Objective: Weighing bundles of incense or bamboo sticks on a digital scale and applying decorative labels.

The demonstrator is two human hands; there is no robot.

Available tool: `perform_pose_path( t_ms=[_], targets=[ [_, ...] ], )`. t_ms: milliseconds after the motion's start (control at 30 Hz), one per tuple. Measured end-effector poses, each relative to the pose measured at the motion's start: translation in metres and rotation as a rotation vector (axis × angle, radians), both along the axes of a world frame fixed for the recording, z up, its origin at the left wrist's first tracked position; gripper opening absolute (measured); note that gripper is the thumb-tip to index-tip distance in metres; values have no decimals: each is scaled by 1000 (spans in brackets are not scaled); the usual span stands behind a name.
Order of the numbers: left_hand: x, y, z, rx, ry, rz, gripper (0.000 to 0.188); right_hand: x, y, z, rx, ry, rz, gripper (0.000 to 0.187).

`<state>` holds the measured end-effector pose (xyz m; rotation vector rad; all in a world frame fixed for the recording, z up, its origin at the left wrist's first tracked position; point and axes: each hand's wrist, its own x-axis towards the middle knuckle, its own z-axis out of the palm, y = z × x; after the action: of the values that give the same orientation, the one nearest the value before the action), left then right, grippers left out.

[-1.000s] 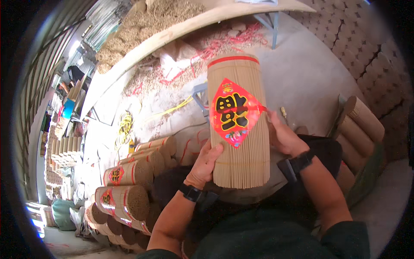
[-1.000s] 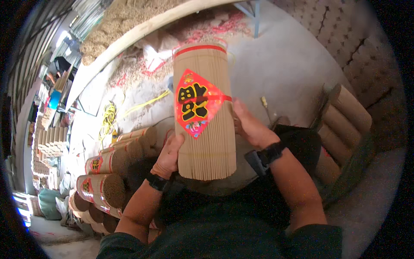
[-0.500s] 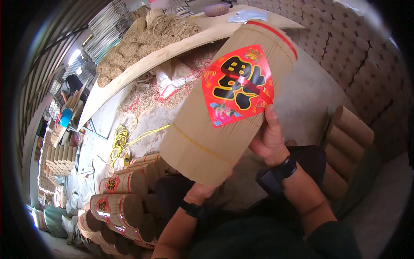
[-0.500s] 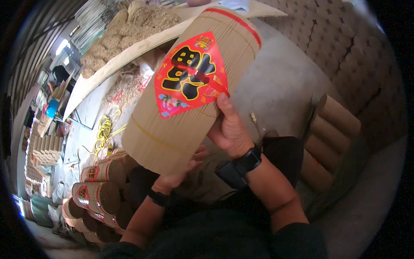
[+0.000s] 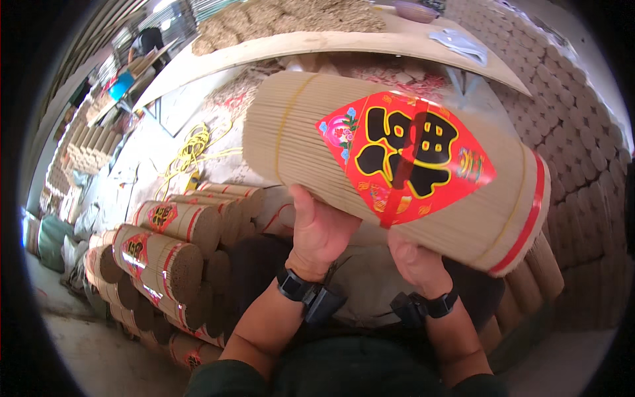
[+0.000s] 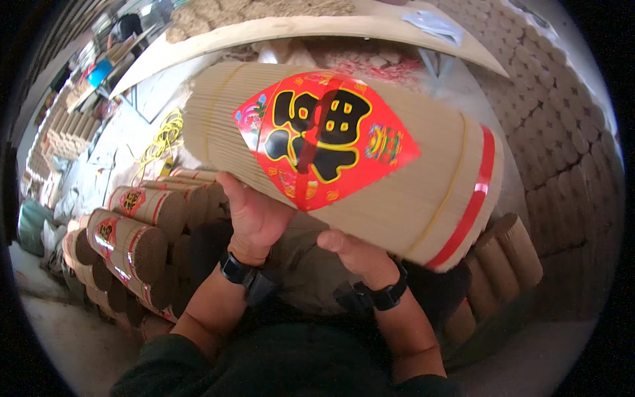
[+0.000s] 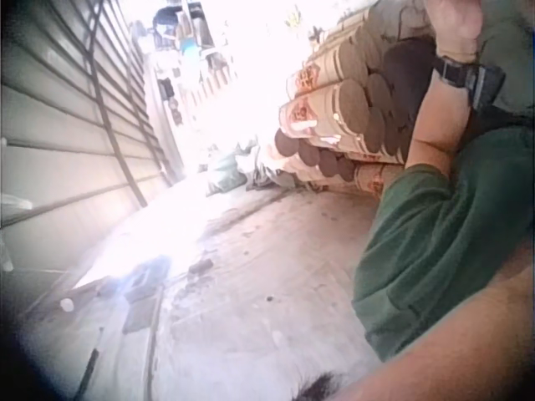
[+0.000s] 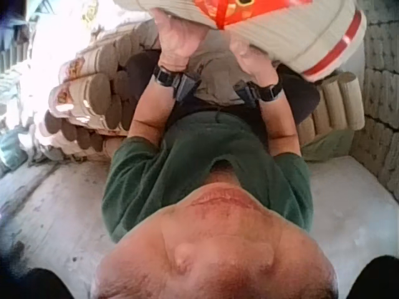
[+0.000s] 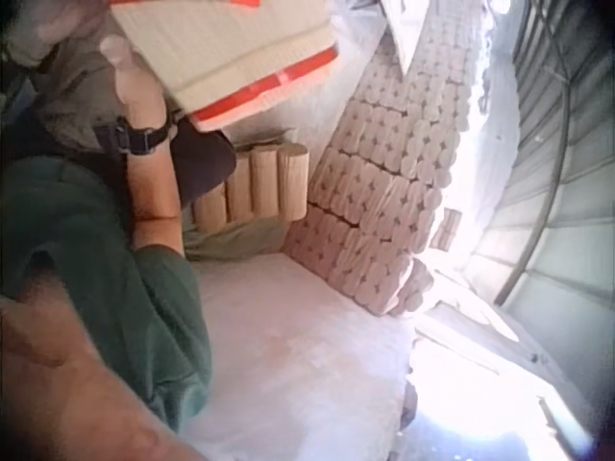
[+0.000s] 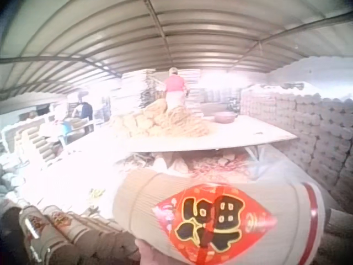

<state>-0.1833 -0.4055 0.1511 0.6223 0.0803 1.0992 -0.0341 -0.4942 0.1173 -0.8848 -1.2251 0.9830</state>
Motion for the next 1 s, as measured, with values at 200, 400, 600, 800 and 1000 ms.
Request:
perform_pose_path(
  t_ms=[200, 400, 600, 800, 1000],
  targets=[
    [-13, 43, -21, -249, -76, 32, 74, 48, 5, -39, -266, 355, 304, 70],
    [-26, 83, -73, -396, 65, -260, 73, 78, 55, -34, -605, 58, 340, 72],
    [-7, 93, -125, -332, 458, -273, 54, 52, 74, -83, -502, 408, 341, 70],
    [5, 104, -156, -231, 646, -354, 57, 54, 86, -141, -681, 510, 197, 62],
    [19, 119, -197, -234, 789, -304, 55, 56, 101, -170, -756, 524, 62, 61]
  ],
)
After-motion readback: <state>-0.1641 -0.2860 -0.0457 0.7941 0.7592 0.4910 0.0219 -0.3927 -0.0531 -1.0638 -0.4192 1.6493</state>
